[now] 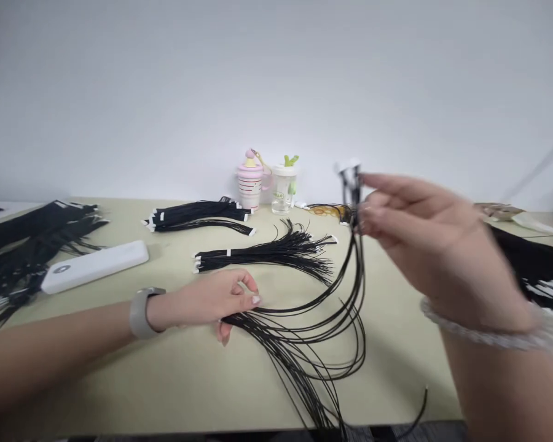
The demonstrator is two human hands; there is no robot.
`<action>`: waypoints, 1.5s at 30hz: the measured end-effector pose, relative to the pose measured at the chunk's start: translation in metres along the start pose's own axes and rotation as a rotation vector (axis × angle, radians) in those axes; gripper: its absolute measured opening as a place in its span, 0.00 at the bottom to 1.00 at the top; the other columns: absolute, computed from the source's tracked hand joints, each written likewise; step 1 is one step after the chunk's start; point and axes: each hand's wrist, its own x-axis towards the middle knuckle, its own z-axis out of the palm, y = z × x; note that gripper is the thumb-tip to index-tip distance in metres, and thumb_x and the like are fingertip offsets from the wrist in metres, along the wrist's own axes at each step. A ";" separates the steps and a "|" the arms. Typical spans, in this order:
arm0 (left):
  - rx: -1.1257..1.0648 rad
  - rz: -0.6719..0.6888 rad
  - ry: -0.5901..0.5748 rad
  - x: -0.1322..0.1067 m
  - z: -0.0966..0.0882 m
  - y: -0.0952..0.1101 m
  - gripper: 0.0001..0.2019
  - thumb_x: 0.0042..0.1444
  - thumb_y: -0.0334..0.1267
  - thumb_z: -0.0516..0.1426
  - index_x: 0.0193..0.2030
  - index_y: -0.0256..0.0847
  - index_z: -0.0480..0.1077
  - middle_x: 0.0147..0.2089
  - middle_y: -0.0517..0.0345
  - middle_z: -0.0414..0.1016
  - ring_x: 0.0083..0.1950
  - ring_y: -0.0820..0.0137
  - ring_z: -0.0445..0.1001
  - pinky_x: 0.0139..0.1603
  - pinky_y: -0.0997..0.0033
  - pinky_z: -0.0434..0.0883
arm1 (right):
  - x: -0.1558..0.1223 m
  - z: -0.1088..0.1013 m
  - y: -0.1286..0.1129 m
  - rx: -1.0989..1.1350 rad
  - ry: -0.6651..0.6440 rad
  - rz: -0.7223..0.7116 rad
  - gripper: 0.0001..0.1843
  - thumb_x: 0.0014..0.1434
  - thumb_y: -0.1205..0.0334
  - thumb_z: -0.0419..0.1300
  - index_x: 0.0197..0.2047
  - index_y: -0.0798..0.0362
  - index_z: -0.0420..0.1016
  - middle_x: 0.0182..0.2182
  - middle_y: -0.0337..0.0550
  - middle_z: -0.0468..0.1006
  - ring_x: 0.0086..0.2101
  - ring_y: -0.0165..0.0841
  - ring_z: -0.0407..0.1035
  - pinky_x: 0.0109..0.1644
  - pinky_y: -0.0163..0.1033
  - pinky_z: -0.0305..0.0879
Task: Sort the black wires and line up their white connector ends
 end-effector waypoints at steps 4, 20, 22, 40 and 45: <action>0.069 -0.086 0.212 -0.008 -0.004 -0.019 0.21 0.51 0.59 0.47 0.35 0.40 0.58 0.19 0.66 0.63 0.16 0.72 0.70 0.15 0.79 0.60 | 0.015 0.064 0.019 -0.041 -0.198 0.089 0.21 0.47 0.58 0.64 0.46 0.53 0.72 0.34 0.43 0.73 0.33 0.30 0.66 0.39 0.40 0.66; -0.348 -0.141 0.420 -0.004 -0.012 -0.027 0.22 0.50 0.60 0.48 0.30 0.41 0.65 0.22 0.64 0.53 0.18 0.78 0.52 0.12 0.78 0.52 | -0.004 0.152 0.047 -0.405 -0.453 -0.181 0.14 0.51 0.68 0.56 0.41 0.49 0.75 0.40 0.43 0.74 0.39 0.32 0.68 0.37 0.36 0.68; -0.357 -0.120 0.409 -0.002 -0.012 -0.026 0.21 0.50 0.59 0.50 0.28 0.41 0.64 0.20 0.65 0.52 0.17 0.79 0.53 0.11 0.80 0.53 | -0.004 0.158 0.043 -0.398 -0.456 -0.204 0.14 0.51 0.68 0.56 0.42 0.50 0.74 0.40 0.43 0.73 0.37 0.31 0.68 0.34 0.34 0.67; -0.879 -0.061 0.584 0.018 -0.021 -0.026 0.18 0.52 0.50 0.54 0.21 0.38 0.60 0.14 0.67 0.54 0.12 0.81 0.51 0.08 0.82 0.51 | 0.030 0.100 0.048 -0.937 -0.402 -0.499 0.14 0.57 0.59 0.54 0.22 0.55 0.62 0.20 0.38 0.63 0.22 0.27 0.56 0.25 0.34 0.52; -0.798 -0.008 0.653 0.018 -0.018 -0.036 0.17 0.53 0.51 0.53 0.24 0.39 0.61 0.16 0.67 0.58 0.11 0.81 0.52 0.07 0.81 0.53 | 0.014 0.118 0.029 -0.525 -0.985 0.019 0.19 0.60 0.58 0.51 0.20 0.55 0.54 0.17 0.32 0.52 0.20 0.22 0.48 0.23 0.31 0.47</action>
